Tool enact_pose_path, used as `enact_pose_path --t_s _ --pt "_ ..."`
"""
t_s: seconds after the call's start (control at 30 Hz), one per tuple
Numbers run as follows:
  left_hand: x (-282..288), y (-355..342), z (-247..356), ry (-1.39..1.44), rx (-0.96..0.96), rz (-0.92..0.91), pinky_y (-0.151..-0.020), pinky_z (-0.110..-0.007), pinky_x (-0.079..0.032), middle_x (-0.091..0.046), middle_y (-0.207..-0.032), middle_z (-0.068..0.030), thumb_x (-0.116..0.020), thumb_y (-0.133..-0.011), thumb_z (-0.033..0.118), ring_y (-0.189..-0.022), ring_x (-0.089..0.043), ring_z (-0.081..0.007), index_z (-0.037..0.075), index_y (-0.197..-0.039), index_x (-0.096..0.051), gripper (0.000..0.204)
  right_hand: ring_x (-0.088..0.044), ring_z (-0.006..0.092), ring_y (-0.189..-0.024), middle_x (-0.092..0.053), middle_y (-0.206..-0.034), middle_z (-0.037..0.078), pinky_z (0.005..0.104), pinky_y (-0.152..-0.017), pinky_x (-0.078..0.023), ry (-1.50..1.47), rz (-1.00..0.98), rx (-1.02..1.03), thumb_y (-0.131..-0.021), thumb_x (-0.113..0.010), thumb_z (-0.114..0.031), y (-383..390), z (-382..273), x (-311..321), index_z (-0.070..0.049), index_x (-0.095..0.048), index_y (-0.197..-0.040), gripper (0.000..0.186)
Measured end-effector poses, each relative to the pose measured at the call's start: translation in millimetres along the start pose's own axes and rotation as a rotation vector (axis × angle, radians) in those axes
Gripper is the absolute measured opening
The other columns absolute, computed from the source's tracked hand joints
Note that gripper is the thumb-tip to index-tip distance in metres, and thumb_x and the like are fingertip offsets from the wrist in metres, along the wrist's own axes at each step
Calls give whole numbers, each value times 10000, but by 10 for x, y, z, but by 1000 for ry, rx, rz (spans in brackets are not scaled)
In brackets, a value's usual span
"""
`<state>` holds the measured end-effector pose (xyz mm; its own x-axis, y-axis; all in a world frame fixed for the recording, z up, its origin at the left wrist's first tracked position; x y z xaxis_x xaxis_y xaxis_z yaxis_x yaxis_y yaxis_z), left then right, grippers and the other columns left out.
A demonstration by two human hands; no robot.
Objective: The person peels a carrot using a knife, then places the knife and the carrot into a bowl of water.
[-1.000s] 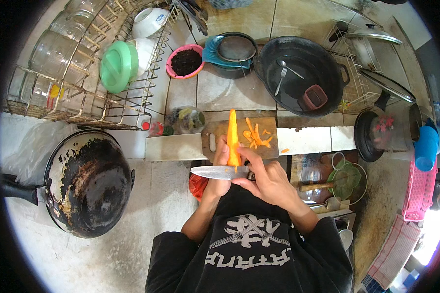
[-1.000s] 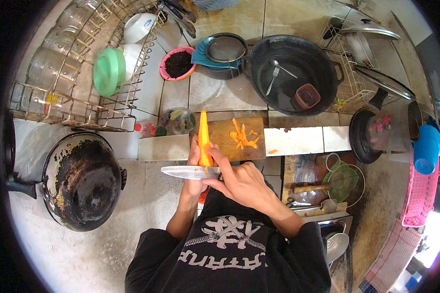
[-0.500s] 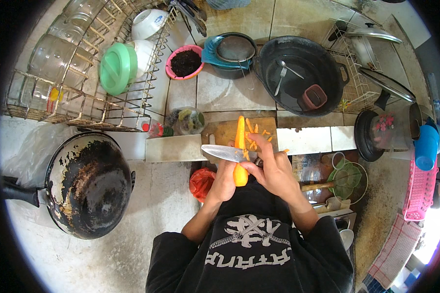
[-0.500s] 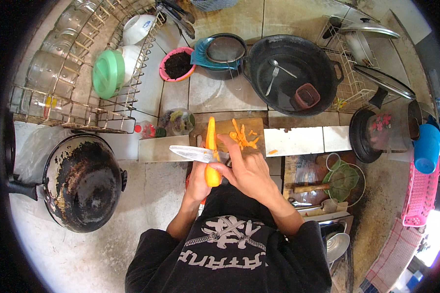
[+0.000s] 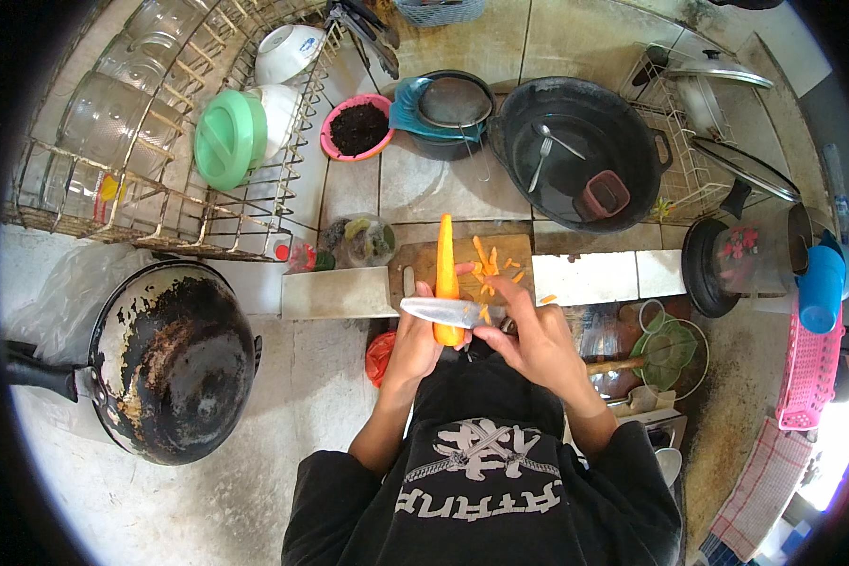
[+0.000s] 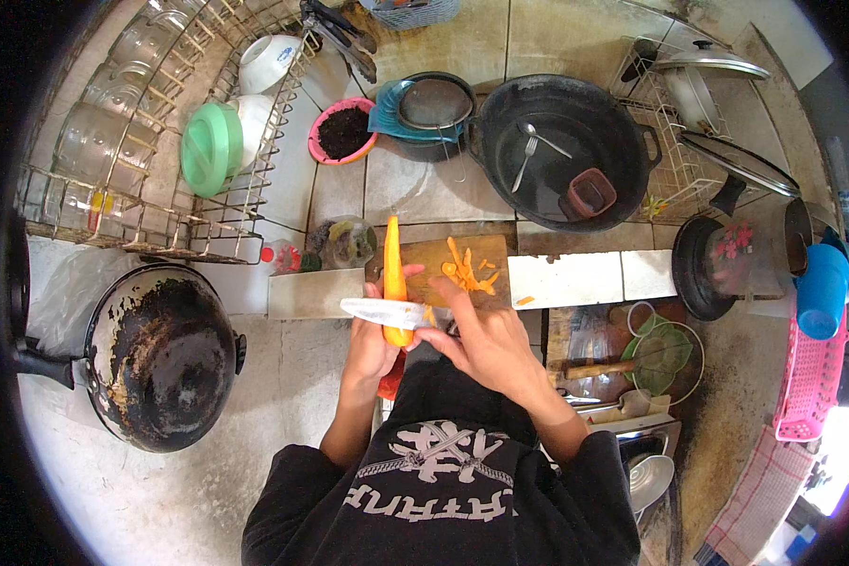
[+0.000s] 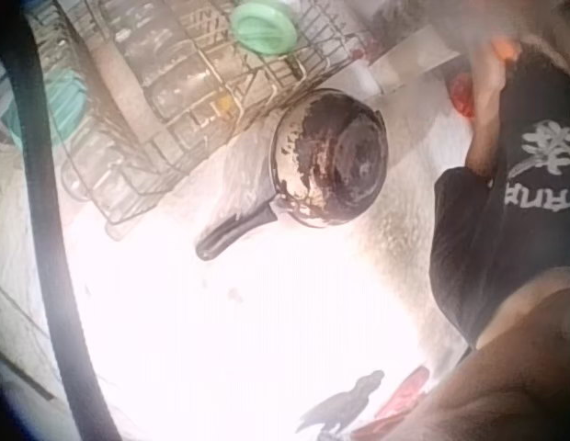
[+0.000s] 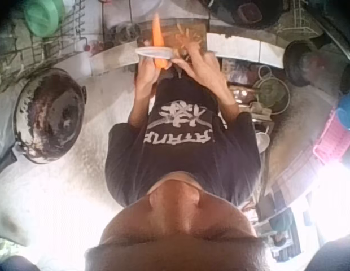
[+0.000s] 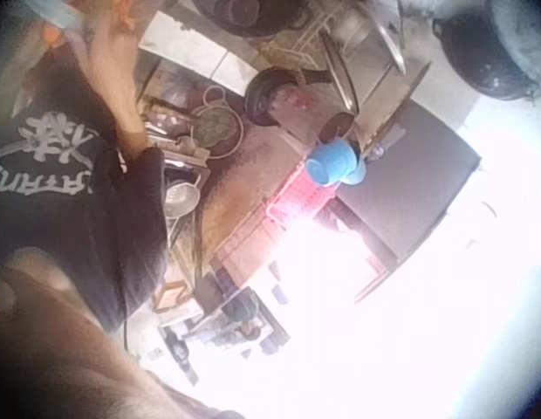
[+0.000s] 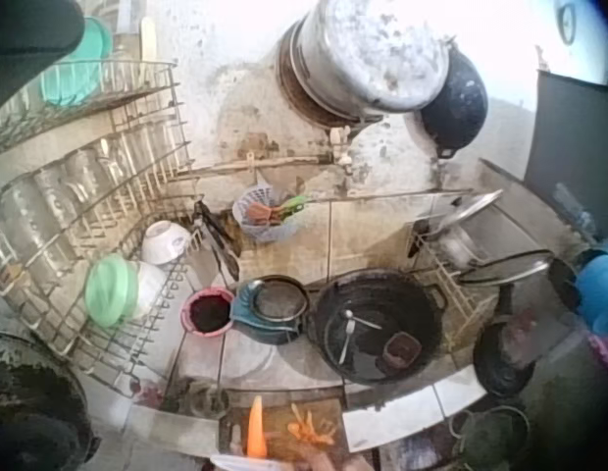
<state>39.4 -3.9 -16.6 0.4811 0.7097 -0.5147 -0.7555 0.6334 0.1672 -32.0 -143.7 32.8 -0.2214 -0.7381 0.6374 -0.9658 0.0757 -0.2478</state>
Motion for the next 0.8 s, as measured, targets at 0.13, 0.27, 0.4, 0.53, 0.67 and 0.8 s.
enact_pose_path --t_s 0.13,0.27,0.4,0.53,0.67,0.8 --pt "-21 -19 70 -16 5 31 -486 -223 -420 -531 -791 -37 -266 -1005 561 -559 -502 -94 7 -1321 -481 673 -592 273 -478 -600 -652 136 369 -483 -457 -5 -5 92 -839 -729 -316 9 -38 -71 -4 -469 -1278 598" --pt "42 -34 27 -2 2 52 -480 -223 -405 -516 -739 -42 -272 -1005 564 -557 -490 -92 31 -1240 -503 627 -580 277 -458 -581 -601 121 367 -462 -449 -30 6 128 -841 -726 -314 7 -98 -97 -2 -475 -1273 589" --pt "45 -99 -40 14 -73 197 -496 -232 -400 -512 -691 -52 -269 -1012 553 -536 -480 -106 52 -1122 -505 565 -579 283 -454 -566 -568 112 371 -458 -447 -14 -34 116 -846 -719 -324 47 -94 -160 -1 -485 -1266 579" --pt "48 -100 -37 41 -35 181 -537 -250 -388 -521 -701 -31 -338 -1017 499 -543 -468 -108 71 -1079 -506 463 -584 289 -468 -568 -569 113 373 -466 -453 -2 -99 58 -845 -717 -338 73 -95 -154 3 -488 -1266 589" --pt "92 -117 -87 115 17 167 -490 -234 -374 -518 -660 -44 -302 -1007 552 -530 -474 -115 72 -1042 -512 526 -585 297 -474 -564 -562 111 374 -477 -459 -1 -117 80 -846 -713 -348 83 -103 -143 5 -484 -1273 600" --pt "63 -122 -90 171 74 188 -484 -233 -371 -529 -689 -45 -324 -998 562 -532 -467 -110 81 -1023 -516 519 -585 303 -474 -555 -547 102 372 -478 -459 15 -124 99 -845 -711 -359 96 -115 -161 7 -485 -1264 601"
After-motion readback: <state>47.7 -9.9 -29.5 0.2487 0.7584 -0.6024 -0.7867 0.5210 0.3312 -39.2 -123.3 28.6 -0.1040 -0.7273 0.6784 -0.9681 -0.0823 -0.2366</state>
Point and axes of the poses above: each hand's wrist, its own y-axis away from the middle knuckle, its own x-axis out of the back of the hand, z = x × y, the point moved 4 cm from there along -y, towards the middle knuckle
